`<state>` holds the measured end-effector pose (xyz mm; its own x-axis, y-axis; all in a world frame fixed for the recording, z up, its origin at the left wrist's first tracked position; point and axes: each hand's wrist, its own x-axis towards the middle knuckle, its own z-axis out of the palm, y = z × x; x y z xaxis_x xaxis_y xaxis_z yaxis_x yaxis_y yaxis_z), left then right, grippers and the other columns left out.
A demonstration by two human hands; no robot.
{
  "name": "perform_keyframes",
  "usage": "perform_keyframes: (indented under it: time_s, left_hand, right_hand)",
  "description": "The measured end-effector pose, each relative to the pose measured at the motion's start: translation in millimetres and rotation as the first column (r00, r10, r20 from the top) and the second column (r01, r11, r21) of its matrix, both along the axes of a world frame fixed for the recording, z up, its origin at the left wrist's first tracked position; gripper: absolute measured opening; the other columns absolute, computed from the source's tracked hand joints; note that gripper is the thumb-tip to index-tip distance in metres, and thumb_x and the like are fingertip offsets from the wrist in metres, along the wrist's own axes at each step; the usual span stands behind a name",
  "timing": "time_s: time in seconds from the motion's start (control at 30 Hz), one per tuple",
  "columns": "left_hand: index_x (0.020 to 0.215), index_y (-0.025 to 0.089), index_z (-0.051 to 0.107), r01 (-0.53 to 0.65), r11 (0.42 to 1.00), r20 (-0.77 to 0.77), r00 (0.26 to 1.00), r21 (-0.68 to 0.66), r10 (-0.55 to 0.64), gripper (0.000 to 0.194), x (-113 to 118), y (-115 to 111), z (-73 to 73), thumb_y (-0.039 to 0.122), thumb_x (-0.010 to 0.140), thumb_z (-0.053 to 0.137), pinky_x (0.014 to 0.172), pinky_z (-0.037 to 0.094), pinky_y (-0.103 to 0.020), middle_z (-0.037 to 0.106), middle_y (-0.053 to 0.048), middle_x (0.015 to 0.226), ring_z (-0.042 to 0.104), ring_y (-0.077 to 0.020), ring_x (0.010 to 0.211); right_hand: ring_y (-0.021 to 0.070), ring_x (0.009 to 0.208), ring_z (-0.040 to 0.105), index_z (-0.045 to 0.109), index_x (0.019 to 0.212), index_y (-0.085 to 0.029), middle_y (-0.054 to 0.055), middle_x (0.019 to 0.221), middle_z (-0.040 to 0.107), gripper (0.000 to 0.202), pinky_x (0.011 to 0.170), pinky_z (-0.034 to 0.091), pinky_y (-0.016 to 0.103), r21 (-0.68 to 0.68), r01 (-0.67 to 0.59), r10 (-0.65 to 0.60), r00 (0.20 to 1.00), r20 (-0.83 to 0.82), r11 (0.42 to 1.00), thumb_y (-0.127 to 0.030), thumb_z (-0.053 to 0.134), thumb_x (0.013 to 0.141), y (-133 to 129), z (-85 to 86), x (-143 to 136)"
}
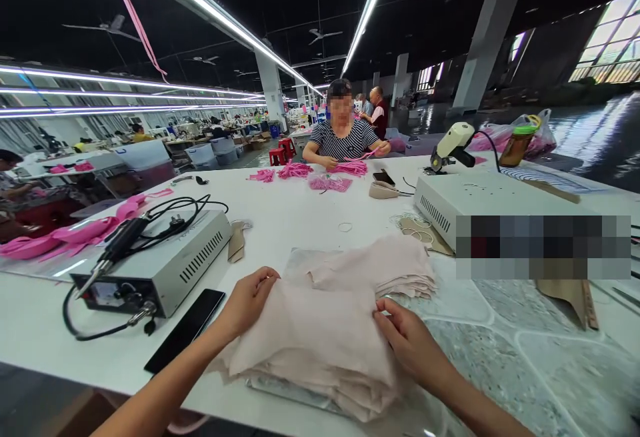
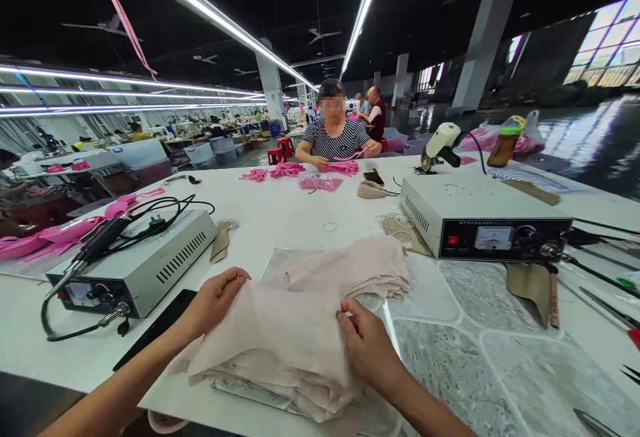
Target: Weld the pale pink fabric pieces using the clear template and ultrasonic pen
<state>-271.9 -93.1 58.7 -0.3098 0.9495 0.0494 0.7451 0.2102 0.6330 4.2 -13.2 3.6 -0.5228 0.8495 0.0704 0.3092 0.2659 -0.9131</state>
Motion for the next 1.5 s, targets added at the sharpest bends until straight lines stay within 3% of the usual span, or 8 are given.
perform_keyframes:
  time_s: [0.17,0.33,0.5,0.67,0.87,1.0,1.23,1.5]
  left_hand:
    - [0.105,0.018,0.06,0.026,0.96,-0.348,0.929,-0.279,-0.126,0.03,-19,-9,-32.8,0.03,0.092,0.035,0.077,0.044,-0.033,0.063,-0.007,0.099,0.06,-0.0207,0.086]
    - [0.113,0.02,0.058,0.096,0.978,-0.558,0.809,-0.183,-0.183,0.029,-8,-6,-30.0,0.028,0.092,0.039,0.082,0.048,-0.036,0.058,-0.01,0.115,0.06,-0.0226,0.098]
    - [0.112,0.02,0.061,0.546,0.835,-0.43,0.74,-0.066,-0.517,0.027,24,7,-27.0,0.028,0.091,0.046,0.091,0.047,-0.034,0.06,-0.009,0.118,0.059,-0.0207,0.106]
    - [0.112,0.02,0.063,0.684,0.72,-0.222,0.688,-0.117,-0.691,0.029,41,7,-27.4,0.031,0.09,0.05,0.092,0.047,-0.029,0.059,-0.009,0.123,0.061,-0.0195,0.105]
    - [0.105,0.019,0.066,0.651,0.751,-0.194,0.727,-0.109,-0.658,0.026,48,28,-18.6,0.029,0.091,0.046,0.08,0.05,-0.027,0.065,-0.007,0.108,0.064,-0.0167,0.09]
    - [0.103,0.019,0.065,0.604,0.797,-0.275,0.766,-0.001,-0.581,0.024,83,77,-20.8,0.031,0.09,0.049,0.086,0.048,-0.031,0.065,-0.007,0.106,0.061,-0.019,0.096]
    - [0.109,0.015,0.057,0.562,0.827,-0.406,0.752,-0.017,-0.519,0.041,152,159,-48.0,0.045,0.081,0.061,0.094,0.044,-0.041,0.058,-0.013,0.114,0.054,-0.0268,0.108]
    - [0.092,0.016,0.064,0.542,0.839,-0.349,0.779,-0.046,-0.521,0.019,148,170,-50.6,0.025,0.088,0.048,0.091,0.044,-0.037,0.062,-0.009,0.106,0.058,-0.0221,0.1]
  right_hand:
    - [0.0148,0.042,0.048,0.06,0.088,-0.022,-0.003,0.05,0.053,0.033,0.045,0.038,0.027,0.004,0.009,-0.009,0.991,0.133,1.0,-0.048,0.042,0.078,21,-27.8,13]
    - [0.017,0.061,0.062,0.068,0.092,-0.025,0.004,0.088,0.07,0.033,0.059,0.047,0.03,0.523,0.203,-0.384,0.885,0.264,0.828,-0.046,0.047,0.076,92,-16.9,69]
    - [0.0285,0.096,0.063,0.067,0.099,-0.023,0.009,0.111,0.067,0.041,0.068,0.048,0.037,0.582,0.136,-0.385,0.862,0.33,0.802,-0.041,0.05,0.067,131,-21.1,92]
    - [0.0239,0.088,0.066,0.067,0.091,-0.023,0.007,0.099,0.071,0.033,0.073,0.049,0.034,0.573,0.122,-0.353,0.883,0.311,0.81,-0.041,0.047,0.072,132,-41.9,96]
    - [0.0206,0.074,0.066,0.067,0.082,-0.024,0.003,0.086,0.073,0.028,0.067,0.049,0.031,0.586,0.133,-0.345,0.9,0.267,0.8,-0.04,0.045,0.077,138,-35.6,100]
    - [0.0168,0.058,0.061,0.066,0.082,-0.025,0.001,0.076,0.071,0.024,0.06,0.047,0.03,0.582,0.13,-0.334,0.907,0.258,0.802,-0.039,0.046,0.08,136,-26.9,96]
    - [0.0209,0.072,0.063,0.061,0.08,-0.023,0.003,0.077,0.068,0.017,0.069,0.048,0.033,0.576,0.112,-0.282,0.935,0.214,0.81,-0.033,0.048,0.076,133,-24.4,95]
    - [0.0204,0.073,0.063,0.066,0.077,-0.024,0.003,0.081,0.069,0.021,0.066,0.047,0.032,0.507,0.128,-0.232,0.961,0.148,0.853,-0.039,0.051,0.078,140,-15.8,101]
